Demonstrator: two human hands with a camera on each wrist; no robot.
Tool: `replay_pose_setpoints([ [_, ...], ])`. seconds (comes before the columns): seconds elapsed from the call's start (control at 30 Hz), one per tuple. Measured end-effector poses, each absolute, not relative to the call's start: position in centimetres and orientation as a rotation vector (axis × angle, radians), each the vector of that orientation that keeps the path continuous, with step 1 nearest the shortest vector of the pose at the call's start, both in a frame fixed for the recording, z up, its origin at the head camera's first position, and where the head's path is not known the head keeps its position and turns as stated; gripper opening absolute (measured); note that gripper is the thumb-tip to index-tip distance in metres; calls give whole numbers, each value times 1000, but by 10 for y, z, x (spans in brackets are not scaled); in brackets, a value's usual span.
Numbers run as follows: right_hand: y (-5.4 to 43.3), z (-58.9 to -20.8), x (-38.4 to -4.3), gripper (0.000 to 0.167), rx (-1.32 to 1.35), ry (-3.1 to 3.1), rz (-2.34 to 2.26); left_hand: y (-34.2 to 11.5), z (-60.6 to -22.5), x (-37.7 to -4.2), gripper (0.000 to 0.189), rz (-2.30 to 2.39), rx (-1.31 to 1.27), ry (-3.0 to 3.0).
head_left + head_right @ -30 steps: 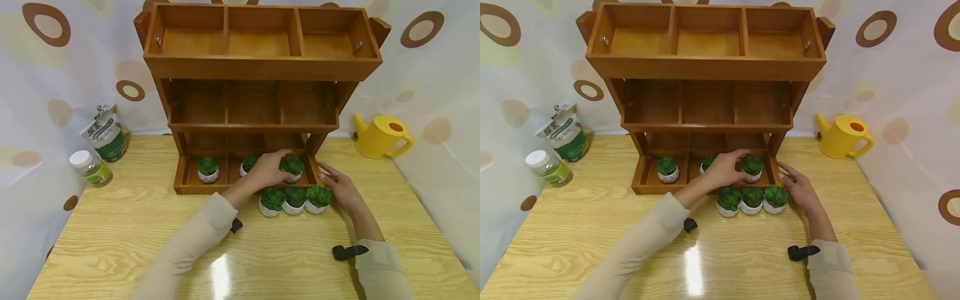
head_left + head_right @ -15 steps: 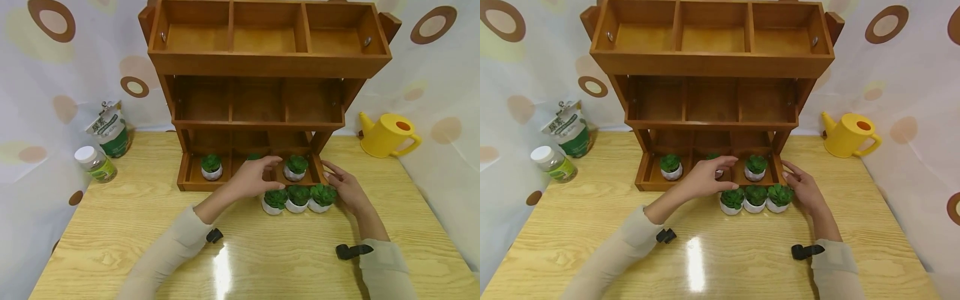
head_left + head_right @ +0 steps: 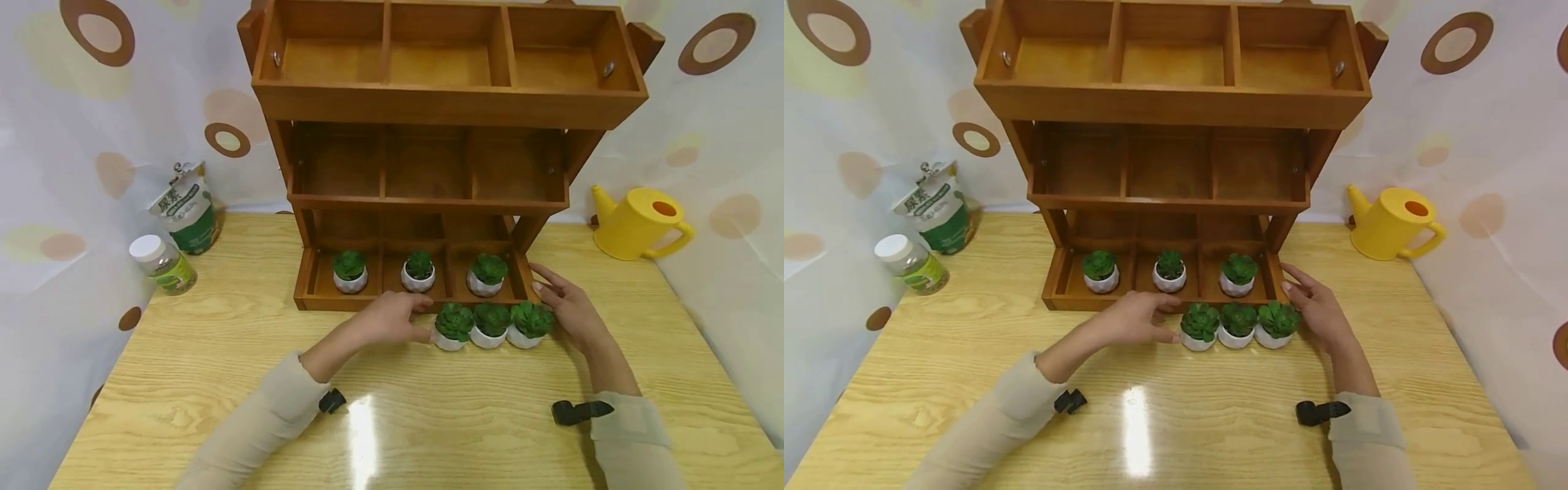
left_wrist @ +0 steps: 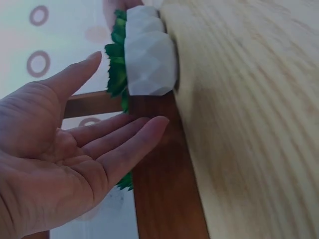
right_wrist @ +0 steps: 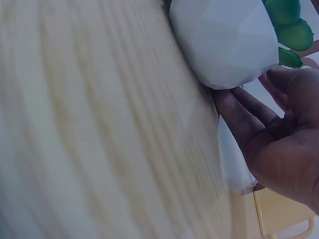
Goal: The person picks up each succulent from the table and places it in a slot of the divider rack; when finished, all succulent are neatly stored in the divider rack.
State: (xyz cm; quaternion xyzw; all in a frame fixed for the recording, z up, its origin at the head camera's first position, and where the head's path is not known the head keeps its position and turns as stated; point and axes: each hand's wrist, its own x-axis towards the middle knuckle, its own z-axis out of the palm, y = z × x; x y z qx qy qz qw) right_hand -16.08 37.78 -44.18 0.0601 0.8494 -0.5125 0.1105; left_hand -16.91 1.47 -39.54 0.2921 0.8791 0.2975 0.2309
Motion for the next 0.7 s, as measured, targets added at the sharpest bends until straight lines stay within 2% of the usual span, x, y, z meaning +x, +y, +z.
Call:
replay_pose_setpoints([
  [0.47, 377, -442, -160, 58, 172, 2470, -1559, 41, -413, -172, 76, 767, 835, 2433],
  [0.7, 378, -443, -160, 59, 167, 2481, -1548, 47, -414, -167, 68, 730, 848, 2497],
])
